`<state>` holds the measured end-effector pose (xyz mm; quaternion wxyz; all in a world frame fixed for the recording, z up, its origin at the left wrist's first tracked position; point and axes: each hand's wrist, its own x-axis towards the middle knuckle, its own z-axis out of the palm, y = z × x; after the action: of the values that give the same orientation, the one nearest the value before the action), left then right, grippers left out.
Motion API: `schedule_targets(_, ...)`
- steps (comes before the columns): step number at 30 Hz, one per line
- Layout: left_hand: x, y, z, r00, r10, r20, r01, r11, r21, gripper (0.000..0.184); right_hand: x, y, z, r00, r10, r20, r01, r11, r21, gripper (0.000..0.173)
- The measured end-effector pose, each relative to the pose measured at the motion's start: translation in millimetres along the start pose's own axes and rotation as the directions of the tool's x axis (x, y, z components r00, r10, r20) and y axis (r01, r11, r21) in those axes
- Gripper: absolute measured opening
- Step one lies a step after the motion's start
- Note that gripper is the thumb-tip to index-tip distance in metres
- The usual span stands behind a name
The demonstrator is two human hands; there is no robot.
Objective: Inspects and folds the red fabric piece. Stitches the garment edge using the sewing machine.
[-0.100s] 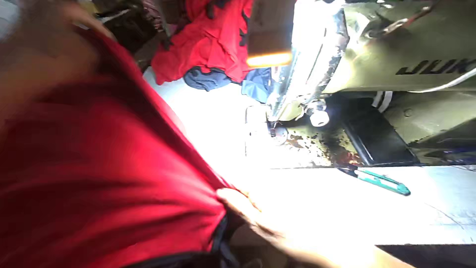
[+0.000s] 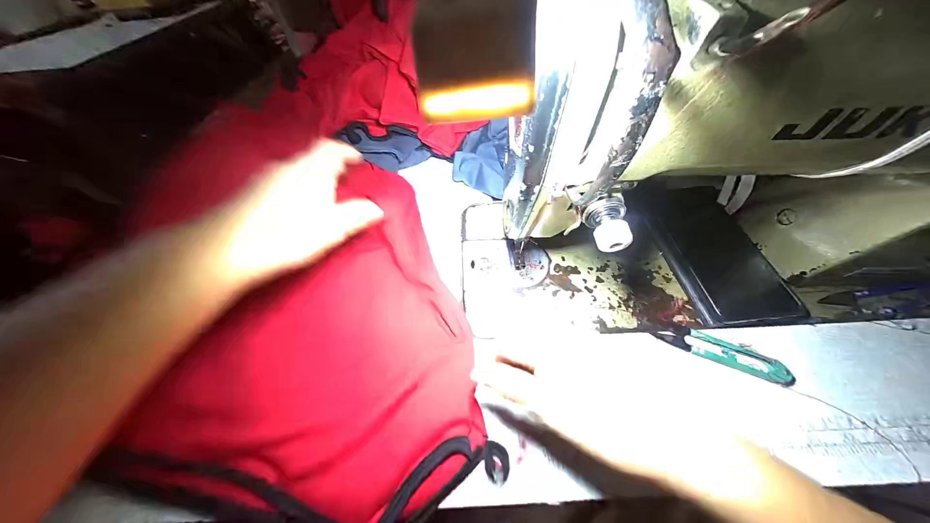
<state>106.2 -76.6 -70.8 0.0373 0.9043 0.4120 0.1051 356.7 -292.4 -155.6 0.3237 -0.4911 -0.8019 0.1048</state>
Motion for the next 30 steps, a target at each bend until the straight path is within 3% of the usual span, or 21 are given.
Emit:
schedule_targets(1, -7, 30, 22, 0.997, 0.001, 0.084, 0.003, 0.999, -0.044, 0.068, 6, 8, -14, 0.983, 0.184, 0.028, -0.182, 0.981, -0.074, 0.029)
schedule_targets(3, -26, 56, 68, 0.991, 0.051, 0.123, -0.047, 0.998, -0.030, 0.073, 19, 30, -32, 0.920, 0.392, 0.026, -0.379, 0.903, -0.204, 0.023)
schedule_targets(6, -44, 62, 97, 0.998, -0.038, 0.046, 0.036, 0.998, 0.042, 0.079, 38, 59, -35, 0.856, 0.516, 0.025, -0.502, 0.842, -0.195, 0.027)
schedule_targets(7, -44, 61, 98, 0.996, -0.075, 0.041, 0.073, 0.996, 0.050, 0.080, 44, 66, -32, 0.849, 0.528, 0.037, -0.517, 0.842, -0.155, 0.027)
schedule_targets(9, -40, 63, 96, 0.987, -0.150, 0.058, 0.146, 0.987, 0.074, 0.082, 47, 81, -22, 0.904, 0.426, -0.039, -0.425, 0.887, -0.182, 0.029)
schedule_targets(11, -35, 65, 96, 0.980, -0.190, 0.059, 0.186, 0.980, 0.067, 0.083, 45, 88, -21, 0.947, 0.257, -0.191, -0.312, 0.875, -0.371, 0.025)
schedule_targets(13, -32, 65, 96, 0.982, -0.188, 0.001, 0.188, 0.982, -0.023, 0.080, 38, 95, -30, 0.924, 0.215, -0.316, -0.333, 0.859, -0.388, 0.025)
schedule_targets(17, -49, 75, 87, 0.942, -0.024, -0.333, -0.083, 0.949, -0.303, 0.038, 33, 98, -53, 0.879, 0.335, -0.340, -0.459, 0.787, -0.412, 0.023)
schedule_targets(19, -70, 89, 71, 0.946, 0.141, -0.292, -0.235, 0.918, -0.320, 0.026, 36, 88, -57, 0.863, 0.392, -0.320, -0.492, 0.795, -0.354, 0.019)
schedule_targets(21, -90, 102, 64, 0.946, 0.287, -0.151, -0.322, 0.880, -0.349, 0.024, 35, 70, -59, 0.863, 0.436, -0.255, -0.488, 0.851, -0.196, 0.019)
schedule_targets(23, -109, 112, 72, 0.948, 0.312, -0.068, -0.319, 0.910, -0.267, 0.024, 30, 50, -58, 0.875, 0.471, -0.115, -0.475, 0.880, -0.007, 0.015)
schedule_targets(25, -116, 117, 81, 0.939, 0.334, -0.086, -0.344, 0.924, -0.167, 0.024, 21, 26, -53, 0.888, 0.458, 0.049, -0.461, 0.883, 0.089, 0.011)
schedule_targets(26, -117, 117, 84, 0.941, 0.318, -0.114, -0.334, 0.927, -0.172, 0.021, 16, 14, -48, 0.889, 0.447, 0.098, -0.457, 0.880, 0.133, 0.010)
schedule_targets(28, -116, 119, 87, 0.974, 0.174, -0.143, -0.215, 0.908, -0.360, 0.018, 4, -7, -30, 0.888, 0.440, 0.132, -0.460, 0.852, 0.252, 0.011)
schedule_targets(30, -110, 121, 82, 0.996, 0.018, -0.091, -0.070, 0.789, -0.610, 0.014, -6, -25, -11, 0.889, 0.446, 0.106, -0.455, 0.831, 0.320, 0.023)
